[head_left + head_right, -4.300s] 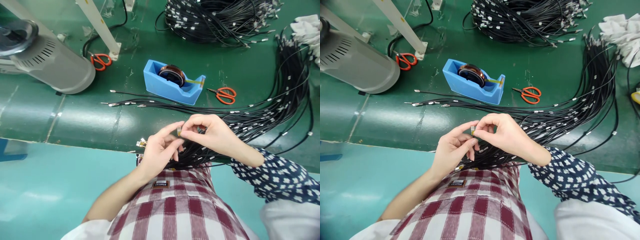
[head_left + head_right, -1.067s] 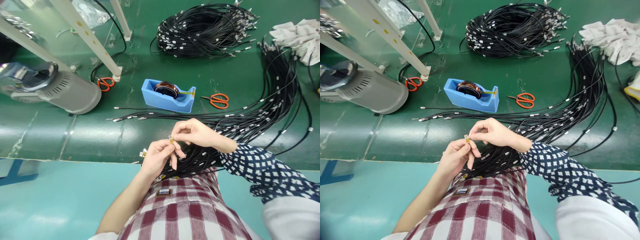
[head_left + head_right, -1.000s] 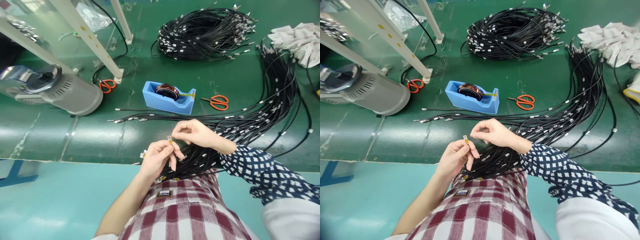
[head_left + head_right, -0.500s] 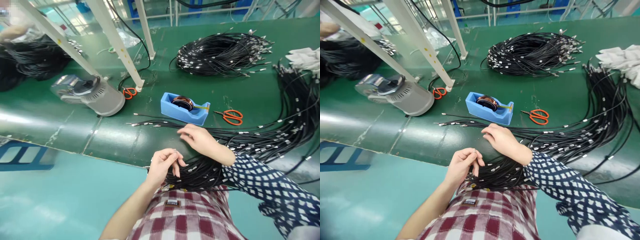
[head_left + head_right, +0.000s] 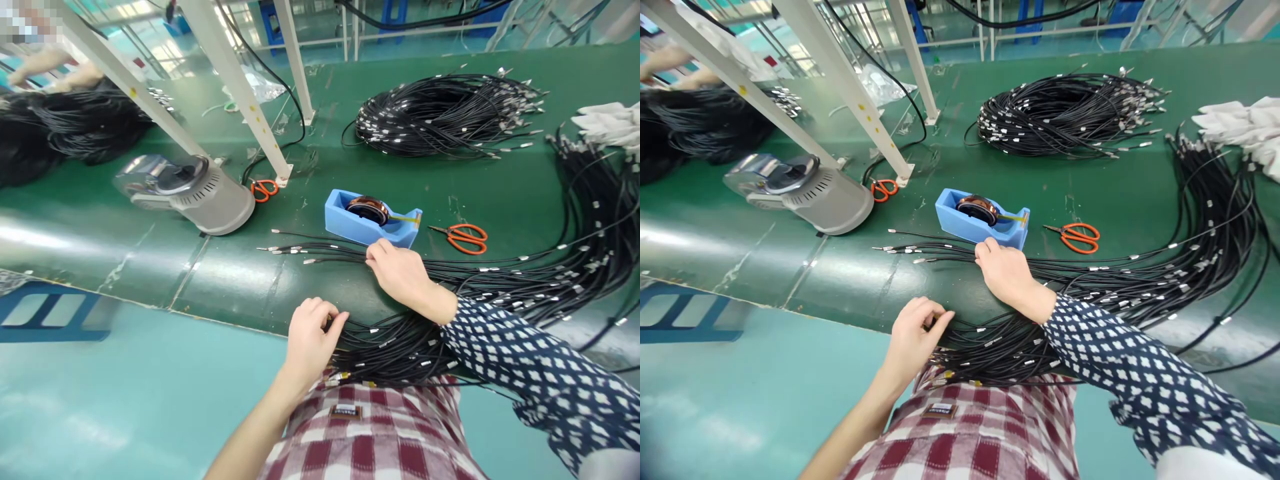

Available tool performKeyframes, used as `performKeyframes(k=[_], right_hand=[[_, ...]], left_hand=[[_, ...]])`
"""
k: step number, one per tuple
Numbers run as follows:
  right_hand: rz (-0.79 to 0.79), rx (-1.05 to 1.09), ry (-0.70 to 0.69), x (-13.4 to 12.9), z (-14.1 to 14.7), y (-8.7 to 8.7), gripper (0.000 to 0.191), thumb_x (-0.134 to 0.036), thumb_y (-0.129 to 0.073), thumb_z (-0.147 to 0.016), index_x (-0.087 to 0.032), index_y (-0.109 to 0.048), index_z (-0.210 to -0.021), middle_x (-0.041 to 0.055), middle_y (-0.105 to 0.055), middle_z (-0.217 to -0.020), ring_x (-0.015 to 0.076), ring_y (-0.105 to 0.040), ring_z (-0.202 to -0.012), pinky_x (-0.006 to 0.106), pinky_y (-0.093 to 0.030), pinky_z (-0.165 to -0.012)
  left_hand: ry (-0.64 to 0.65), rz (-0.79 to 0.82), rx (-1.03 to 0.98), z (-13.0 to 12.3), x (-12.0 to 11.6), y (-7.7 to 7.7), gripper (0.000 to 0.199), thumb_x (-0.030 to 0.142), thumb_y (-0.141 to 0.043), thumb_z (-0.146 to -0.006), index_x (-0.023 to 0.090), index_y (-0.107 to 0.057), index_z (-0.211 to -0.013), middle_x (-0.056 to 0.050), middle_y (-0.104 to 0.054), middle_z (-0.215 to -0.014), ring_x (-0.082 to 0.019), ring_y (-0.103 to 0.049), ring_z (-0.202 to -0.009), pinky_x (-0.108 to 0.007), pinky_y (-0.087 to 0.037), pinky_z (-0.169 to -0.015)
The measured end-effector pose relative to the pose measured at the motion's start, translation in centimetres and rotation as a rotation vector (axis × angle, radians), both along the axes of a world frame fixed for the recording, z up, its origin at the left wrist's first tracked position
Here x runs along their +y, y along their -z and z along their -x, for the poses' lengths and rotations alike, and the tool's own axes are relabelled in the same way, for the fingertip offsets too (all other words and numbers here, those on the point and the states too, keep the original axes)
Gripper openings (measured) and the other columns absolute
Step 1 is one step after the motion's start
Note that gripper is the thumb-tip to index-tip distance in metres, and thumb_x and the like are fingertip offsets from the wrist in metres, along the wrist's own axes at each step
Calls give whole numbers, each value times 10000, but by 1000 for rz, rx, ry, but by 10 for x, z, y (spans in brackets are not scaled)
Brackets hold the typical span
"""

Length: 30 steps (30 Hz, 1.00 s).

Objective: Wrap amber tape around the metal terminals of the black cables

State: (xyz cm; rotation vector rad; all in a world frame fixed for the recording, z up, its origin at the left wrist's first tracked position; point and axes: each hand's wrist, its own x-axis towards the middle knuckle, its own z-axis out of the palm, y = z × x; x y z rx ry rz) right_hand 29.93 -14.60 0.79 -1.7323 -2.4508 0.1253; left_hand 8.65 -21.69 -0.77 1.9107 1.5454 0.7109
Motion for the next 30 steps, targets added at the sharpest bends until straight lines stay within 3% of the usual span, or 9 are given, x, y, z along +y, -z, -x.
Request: performKeyframes(k=[2,5,7,9,13,15,19,26,30], right_hand=[[-31,146,-35,-12,-7,-5,217,-260,-429,-990,-167,-612,-1062,71,-644,-1028,168,-630,-736,289,-405,-595],[-58,281,-109,-37,-14,-7,235,-261,-440,-986,-164,-640,-1060,77,-638,-1023,156,-633,-761,267,-449,-627],[-47,294,-125,-55,-17,-5,234,-261,-455,-975,-161,-666,-990,70,-630,-931,150,-616,-709,264,-442,-589],[8,308,-147,-69,-20,-3,230,-248,-466,-965,-159,-677,-948,59,-618,-863,142,-595,-663,263,-430,-569],[344,486,-239,-76,-32,-12,198,-295,-542,-936,-169,-685,-880,27,-618,-778,108,-548,-602,247,-428,-585],[459,630,-167,-71,-38,-23,217,-325,-550,-933,-173,-685,-857,18,-621,-748,101,-532,-599,234,-419,-576],[483,854,55,-56,-37,-37,253,-369,-537,-932,-161,-677,-897,32,-647,-789,102,-512,-596,230,-399,-535],[602,1007,14,-53,-23,-31,260,-380,-592,-898,-154,-622,-774,-2,-609,-670,96,-528,-566,222,-411,-537],[395,869,25,-27,-44,-35,226,-365,-607,-886,-165,-702,-841,29,-677,-802,132,-586,-700,247,-439,-630]], left_hand=[[-37,114,-316,-2,7,-5,124,288,-616,-879,193,-696,-885,-16,-575,-736,-152,-501,-680,-293,-401,-670],[-142,265,-855,-10,19,-13,282,303,-664,-852,195,-649,-1112,-48,-661,-939,-112,-565,-660,-271,-459,-659],[-181,330,-1112,-18,27,-18,214,303,-703,-821,166,-645,-974,-58,-688,-930,-96,-584,-604,-259,-477,-614],[-179,422,-1215,-26,29,-20,185,289,-726,-804,140,-617,-816,-61,-708,-839,-91,-589,-548,-242,-485,-568],[-34,626,-1197,-38,21,-18,179,265,-720,-811,123,-612,-829,-48,-711,-691,-107,-611,-465,-220,-485,-492],[90,731,-1174,-43,15,-16,180,269,-712,-818,135,-595,-841,-41,-711,-646,-112,-593,-395,-200,-441,-418],[253,879,-1082,-53,4,-16,196,296,-706,-823,113,-643,-797,-39,-693,-600,-96,-567,-352,-175,-392,-378],[242,882,-1045,-56,0,-14,301,417,-611,-890,119,-654,-885,-22,-665,-561,-68,-511,-331,-161,-343,-380],[209,850,-1035,-54,-1,-8,292,416,-580,-913,133,-607,-844,-20,-661,-546,-70,-498,-316,-156,-306,-355]])
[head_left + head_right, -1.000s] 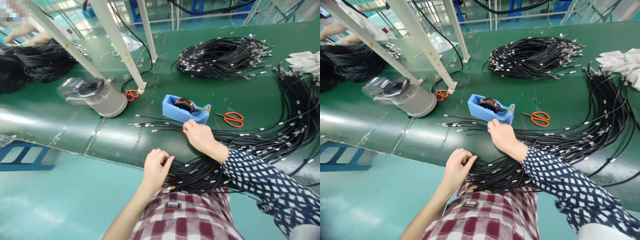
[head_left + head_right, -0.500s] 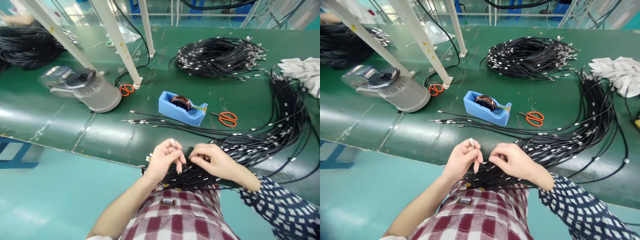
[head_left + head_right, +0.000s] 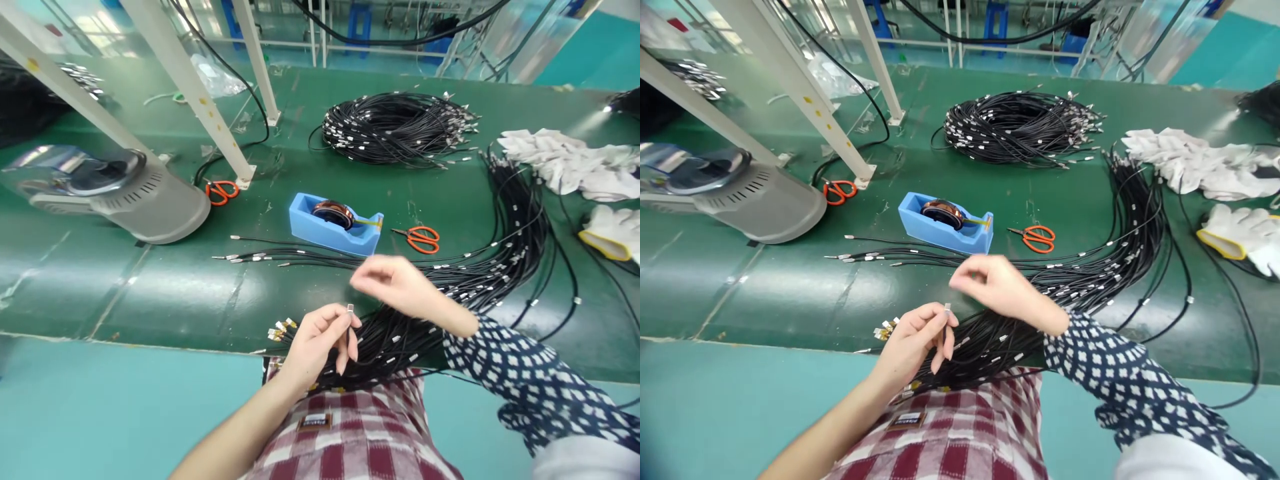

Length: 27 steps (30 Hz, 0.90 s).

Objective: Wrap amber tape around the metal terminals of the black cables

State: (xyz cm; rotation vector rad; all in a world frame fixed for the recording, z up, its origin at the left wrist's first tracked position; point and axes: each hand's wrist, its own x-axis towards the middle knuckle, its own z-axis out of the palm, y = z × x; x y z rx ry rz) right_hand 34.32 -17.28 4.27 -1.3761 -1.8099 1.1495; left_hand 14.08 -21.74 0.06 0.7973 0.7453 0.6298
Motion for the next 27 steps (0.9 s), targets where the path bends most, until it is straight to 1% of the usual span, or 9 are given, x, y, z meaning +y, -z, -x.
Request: performKeyframes(k=[3,4,7,11,13,15,18,22,27], right_hand=[[-263,-235,278,34,-27,-10,217,-335,-598,-882,-160,-727,-869,55,-686,-858,154,-581,-732,279,-432,-681],[-283,-332,300,45,-34,-14,213,-327,-601,-874,-163,-737,-868,59,-684,-877,152,-566,-718,284,-422,-679],[-251,-531,229,71,-45,-23,220,-328,-596,-865,-187,-764,-874,60,-673,-884,154,-542,-703,291,-404,-683],[-173,-665,90,91,-43,-30,223,-368,-615,-829,-217,-777,-848,55,-656,-879,176,-564,-757,287,-393,-692],[-93,-659,14,99,-43,-33,216,-382,-640,-792,-216,-774,-823,42,-669,-847,172,-566,-730,283,-384,-671],[7,-574,-45,104,-44,-37,209,-371,-643,-770,-201,-761,-799,28,-692,-811,162,-570,-707,275,-381,-655],[124,-447,-77,108,-46,-43,204,-350,-633,-751,-180,-747,-757,24,-721,-807,155,-580,-716,270,-383,-661],[165,-428,-61,105,-52,-49,232,-386,-651,-739,-182,-759,-742,27,-719,-792,153,-560,-698,280,-374,-648],[207,-404,77,99,-62,-42,209,-399,-706,-720,-201,-774,-725,29,-670,-690,157,-529,-641,294,-364,-588]], left_hand=[[-13,5,9,1,0,1,297,421,-571,-919,133,-607,-851,-16,-658,-557,-69,-507,-323,-154,-302,-357],[-18,10,7,1,0,1,299,424,-568,-920,134,-607,-855,-14,-656,-558,-67,-506,-323,-153,-300,-358],[-25,16,7,1,-1,-1,304,433,-572,-916,136,-609,-861,-10,-652,-556,-62,-499,-321,-152,-294,-361],[-24,17,19,1,-2,-1,312,445,-585,-905,138,-610,-856,-8,-646,-552,-65,-501,-325,-158,-293,-368],[-21,12,20,2,-1,0,309,443,-581,-908,139,-611,-860,-9,-647,-559,-66,-503,-329,-161,-298,-373],[-18,3,22,2,-1,1,304,437,-575,-913,140,-611,-861,-8,-647,-566,-64,-503,-333,-162,-302,-377],[-13,-3,21,4,-1,2,299,431,-571,-917,140,-611,-864,-5,-645,-567,-63,-501,-333,-164,-301,-378],[-17,-2,35,6,-2,1,313,442,-575,-912,136,-614,-865,-7,-643,-567,-66,-502,-336,-169,-311,-383],[-5,10,43,6,-1,1,316,443,-565,-917,135,-615,-870,-7,-641,-573,-64,-494,-339,-174,-310,-390]])
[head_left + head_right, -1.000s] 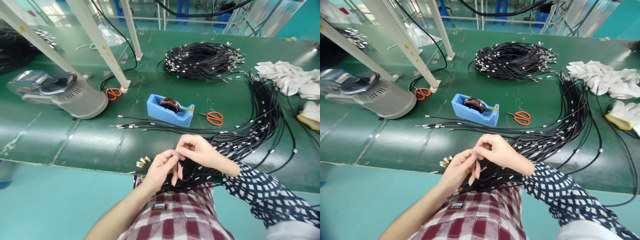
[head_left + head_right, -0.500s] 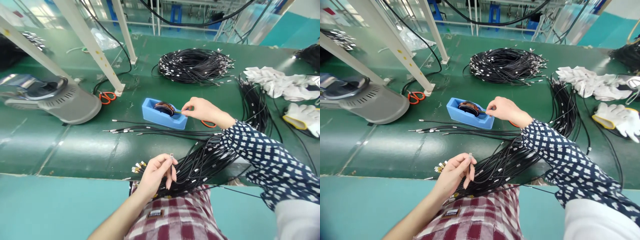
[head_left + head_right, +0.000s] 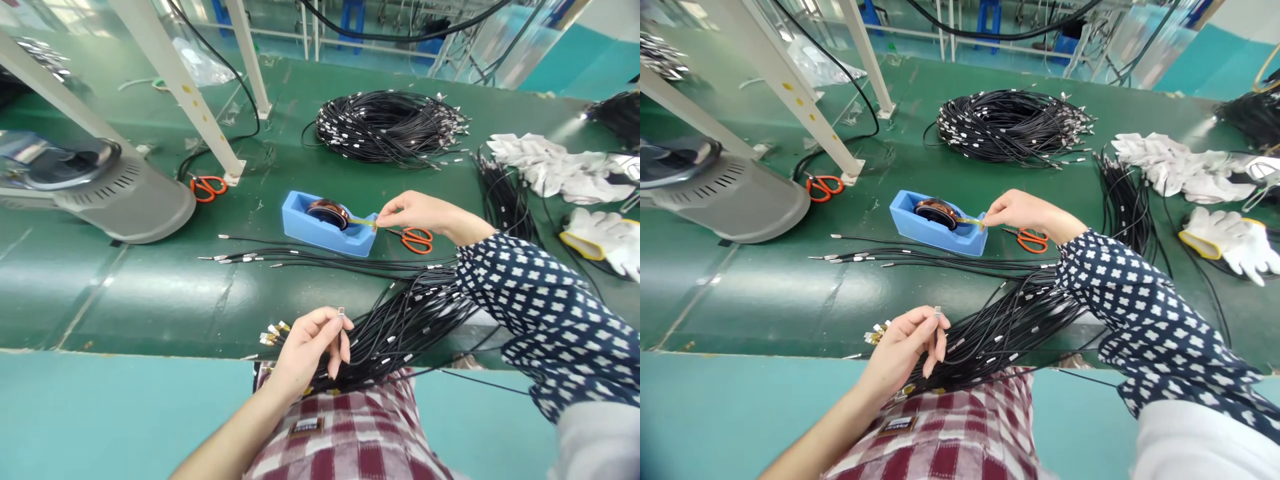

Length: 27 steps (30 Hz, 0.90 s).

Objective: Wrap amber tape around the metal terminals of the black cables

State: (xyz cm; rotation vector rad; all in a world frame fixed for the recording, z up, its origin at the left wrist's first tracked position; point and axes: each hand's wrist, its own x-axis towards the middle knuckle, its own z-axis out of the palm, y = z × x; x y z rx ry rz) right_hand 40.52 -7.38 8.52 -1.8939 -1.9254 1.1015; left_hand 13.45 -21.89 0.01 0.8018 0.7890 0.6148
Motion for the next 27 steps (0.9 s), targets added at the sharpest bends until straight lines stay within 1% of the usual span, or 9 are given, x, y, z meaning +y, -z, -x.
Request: performKeyframes(k=[4,8,12,15,17,19,21,23,27], right_hand=[[-45,58,9,-4,-4,10,223,-422,-747,-701,-202,-766,-670,28,-600,-562,150,-490,-559,293,-350,-532],[-50,55,33,-6,-7,15,255,-451,-772,-682,-197,-758,-663,11,-547,-509,128,-455,-513,277,-332,-498],[-9,69,51,-5,-8,18,219,-398,-736,-715,-182,-755,-685,14,-565,-553,116,-447,-521,266,-322,-496],[9,83,58,-5,-8,24,185,-340,-681,-744,-170,-752,-719,18,-609,-629,119,-483,-571,265,-359,-542],[-52,112,40,-7,-8,31,188,-333,-669,-746,-159,-739,-737,22,-637,-681,133,-531,-629,272,-410,-607],[-177,139,16,-10,-8,39,200,-345,-663,-749,-152,-716,-743,31,-648,-745,140,-556,-669,277,-443,-657],[-309,131,9,-15,-7,47,209,-353,-646,-764,-149,-692,-746,35,-632,-786,131,-547,-661,270,-450,-650],[-407,60,30,-22,-3,54,197,-328,-612,-792,-148,-685,-762,39,-611,-811,124,-532,-652,261,-445,-636],[-462,-309,43,-33,8,65,164,-221,-557,-826,-136,-696,-805,79,-608,-876,154,-557,-719,277,-442,-687]], left_hand=[[12,0,1,0,1,1,311,439,-565,-918,136,-616,-870,-9,-642,-575,-67,-494,-340,-179,-311,-391],[7,2,7,0,1,0,312,444,-563,-918,139,-616,-878,-4,-641,-577,-65,-495,-343,-176,-314,-394],[1,7,7,0,1,-3,311,443,-566,-918,139,-613,-871,-4,-644,-575,-61,-496,-341,-173,-320,-397],[3,7,0,0,1,-2,297,428,-565,-922,139,-612,-871,-4,-645,-576,-62,-501,-343,-171,-326,-396],[3,8,-5,0,2,-1,293,423,-562,-926,139,-612,-877,-5,-647,-579,-63,-503,-345,-171,-327,-396],[4,11,-4,0,2,-1,297,429,-562,-924,140,-614,-880,-5,-647,-578,-65,-503,-344,-171,-329,-394],[7,15,1,-1,3,-2,303,438,-569,-918,141,-615,-878,-3,-644,-572,-66,-500,-341,-171,-325,-390],[14,14,8,-1,3,-3,306,443,-571,-916,142,-616,-878,0,-641,-566,-64,-497,-338,-169,-318,-389],[24,-4,21,-2,1,-3,317,453,-570,-913,141,-617,-882,-3,-644,-563,-61,-489,-331,-168,-314,-386]])
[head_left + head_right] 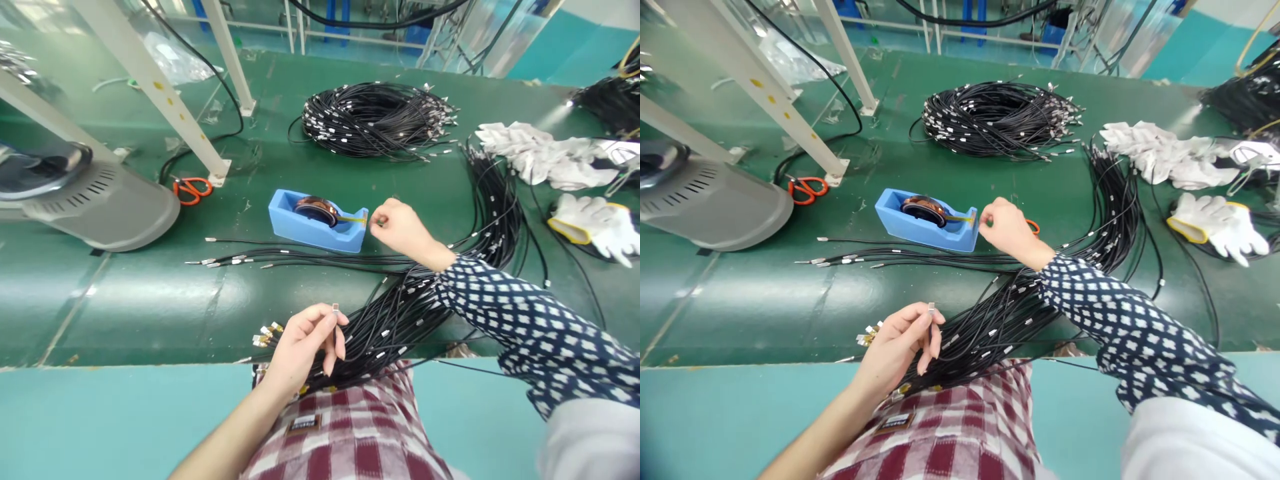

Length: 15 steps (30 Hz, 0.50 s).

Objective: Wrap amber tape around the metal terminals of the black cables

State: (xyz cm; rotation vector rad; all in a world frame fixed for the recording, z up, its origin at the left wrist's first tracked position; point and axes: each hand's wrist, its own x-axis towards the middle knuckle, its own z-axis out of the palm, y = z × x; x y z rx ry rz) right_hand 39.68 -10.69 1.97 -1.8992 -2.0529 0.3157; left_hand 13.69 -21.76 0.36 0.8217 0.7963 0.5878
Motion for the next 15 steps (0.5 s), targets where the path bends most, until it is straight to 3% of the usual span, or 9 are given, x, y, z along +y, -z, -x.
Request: performKeyframes(k=[3,7,9,12,15], right_hand=[[20,-108,-5,-8,6,8,184,-211,-535,-852,-132,-702,-844,108,-609,-926,179,-572,-740,291,-426,-669],[24,-30,64,-28,8,4,212,-238,-513,-869,-146,-700,-829,106,-609,-925,177,-558,-704,307,-402,-639],[167,269,41,-43,11,-5,212,-310,-565,-855,-153,-703,-816,71,-605,-834,153,-537,-666,287,-398,-616],[567,790,-62,-68,24,-17,347,-449,-564,-874,-141,-717,-921,14,-560,-664,110,-451,-548,256,-355,-534],[684,950,-127,-86,41,-24,364,-468,-578,-874,-142,-732,-925,-19,-503,-606,92,-415,-524,242,-342,-521]], left_hand=[[-24,5,25,1,-1,1,328,465,-580,-902,140,-613,-884,-12,-654,-573,-65,-489,-329,-168,-321,-376],[-86,23,51,4,2,-2,340,480,-591,-889,140,-600,-865,-32,-682,-646,-80,-513,-345,-187,-362,-369],[-123,20,45,5,5,-5,332,474,-585,-893,144,-594,-861,-19,-665,-629,-86,-530,-360,-192,-376,-386],[-151,-38,81,3,10,-12,278,427,-614,-885,150,-604,-894,9,-636,-609,-81,-536,-383,-197,-397,-427],[-142,-112,196,1,14,-19,239,373,-673,-843,149,-625,-913,21,-623,-606,-77,-531,-395,-202,-412,-440]])
